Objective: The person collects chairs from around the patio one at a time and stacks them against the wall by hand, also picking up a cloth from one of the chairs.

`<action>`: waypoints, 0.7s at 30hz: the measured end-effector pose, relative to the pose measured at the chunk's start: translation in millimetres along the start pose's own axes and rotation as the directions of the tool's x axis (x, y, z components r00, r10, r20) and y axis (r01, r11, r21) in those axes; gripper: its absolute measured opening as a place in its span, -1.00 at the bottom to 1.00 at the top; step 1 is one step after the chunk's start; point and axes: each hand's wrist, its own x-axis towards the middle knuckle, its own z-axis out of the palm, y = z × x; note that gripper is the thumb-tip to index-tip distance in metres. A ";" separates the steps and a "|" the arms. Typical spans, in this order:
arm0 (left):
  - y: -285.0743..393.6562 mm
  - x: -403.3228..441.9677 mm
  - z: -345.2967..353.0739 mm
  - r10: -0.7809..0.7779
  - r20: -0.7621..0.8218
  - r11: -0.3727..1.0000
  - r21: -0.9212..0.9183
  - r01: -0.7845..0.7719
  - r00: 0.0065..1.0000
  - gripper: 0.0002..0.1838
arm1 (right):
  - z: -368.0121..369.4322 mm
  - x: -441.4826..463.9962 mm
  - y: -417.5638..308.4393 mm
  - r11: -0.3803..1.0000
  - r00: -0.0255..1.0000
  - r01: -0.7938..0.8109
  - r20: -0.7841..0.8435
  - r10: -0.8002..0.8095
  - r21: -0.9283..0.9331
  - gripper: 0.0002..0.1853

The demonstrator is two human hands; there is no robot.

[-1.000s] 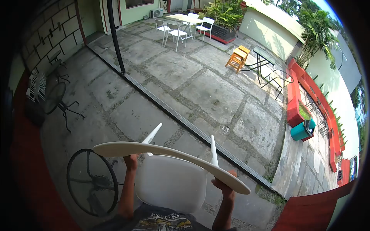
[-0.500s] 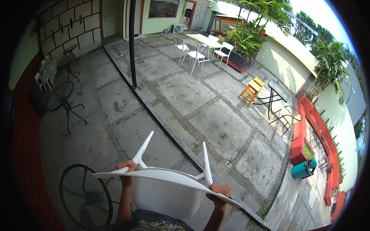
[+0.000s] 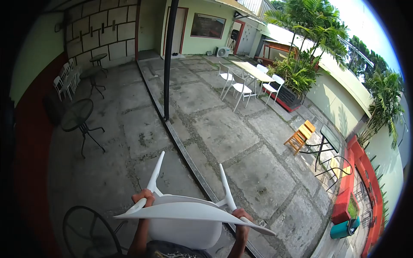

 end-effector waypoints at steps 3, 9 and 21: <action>-58.1 41.4 11.2 -0.024 -0.018 0.997 0.071 0.026 1.000 -0.85 | 29.9 75.4 72.5 0.996 0.993 -0.087 -0.079 0.087 0.005 -0.68; -98.5 156.4 36.3 -0.007 -0.387 0.986 0.153 0.072 0.922 -0.89 | 134.9 260.4 85.2 0.967 0.948 0.244 0.228 -0.222 -0.074 -0.64; -193.2 324.8 -20.4 0.054 -0.487 0.913 0.377 0.154 0.872 -0.90 | 366.3 486.8 208.2 0.959 0.806 0.051 0.556 -0.205 0.279 -0.71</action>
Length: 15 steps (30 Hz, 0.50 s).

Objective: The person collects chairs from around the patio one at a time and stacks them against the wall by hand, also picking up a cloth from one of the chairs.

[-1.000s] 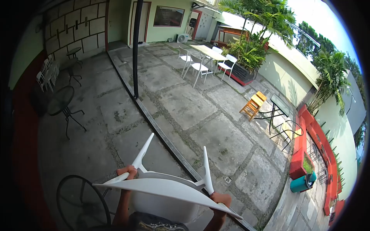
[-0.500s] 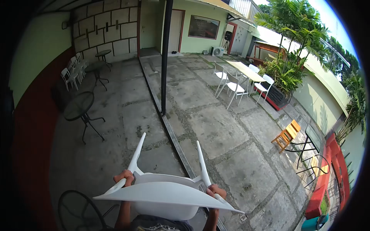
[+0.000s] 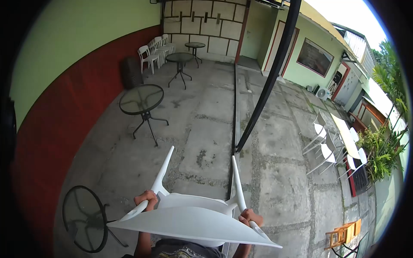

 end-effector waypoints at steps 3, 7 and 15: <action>-41.0 56.0 23.0 -0.006 -0.060 1.000 0.005 0.007 0.998 -0.89 | 29.5 75.8 42.8 0.999 0.996 0.042 0.078 -0.042 -0.004 -0.70; -64.3 155.8 76.3 0.013 -0.237 1.000 -0.024 -0.019 0.971 -0.90 | 59.3 179.3 89.6 0.999 0.993 0.034 0.116 -0.032 -0.014 -0.70; -160.0 310.4 140.9 0.013 -0.037 0.998 0.069 -0.010 0.999 -0.91 | 97.5 326.1 201.8 0.995 0.998 0.063 0.026 -0.065 0.080 -0.70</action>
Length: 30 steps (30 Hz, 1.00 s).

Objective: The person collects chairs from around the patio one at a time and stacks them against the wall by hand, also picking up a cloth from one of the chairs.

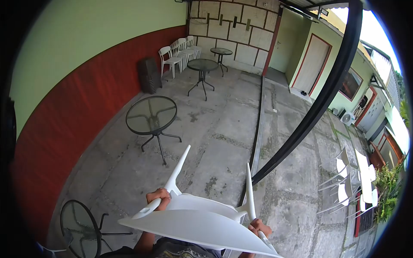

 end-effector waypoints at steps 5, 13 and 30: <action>-57.8 99.4 95.4 0.029 0.071 0.999 0.036 -0.032 0.997 -0.89 | -8.5 94.5 94.3 0.999 0.994 -0.032 -0.104 0.029 -0.026 -0.66; -146.6 267.8 267.4 0.123 -0.072 0.990 -0.059 -0.128 0.990 -0.86 | -47.7 333.5 253.0 0.979 0.960 0.182 0.199 -0.197 0.095 -0.63; -426.2 628.6 502.9 0.226 -0.350 0.972 0.025 -0.233 0.909 -0.66 | 50.9 734.5 619.1 0.965 0.993 0.095 -0.097 -0.073 0.243 -0.61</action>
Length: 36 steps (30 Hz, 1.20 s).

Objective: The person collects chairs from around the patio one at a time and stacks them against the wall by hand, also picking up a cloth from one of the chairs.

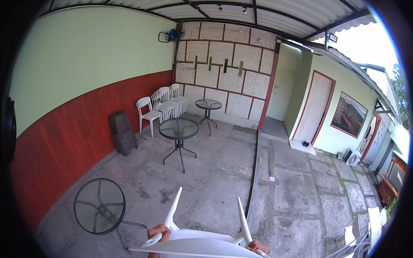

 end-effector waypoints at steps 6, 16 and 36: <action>-66.9 145.4 124.3 -0.131 0.254 0.988 -0.048 0.147 0.958 -0.76 | -20.6 135.0 108.5 0.970 0.980 0.062 0.197 -0.014 -0.236 -0.63; -238.0 270.6 335.6 -0.126 0.468 0.985 -0.045 0.166 0.874 -0.75 | -34.5 302.2 321.2 0.966 0.975 -0.026 0.205 0.081 -0.258 -0.66; -596.6 497.0 624.9 -0.168 -0.168 0.983 0.045 0.178 0.971 -0.84 | 204.4 821.1 729.6 0.959 0.877 -0.250 0.389 0.281 -0.130 -0.66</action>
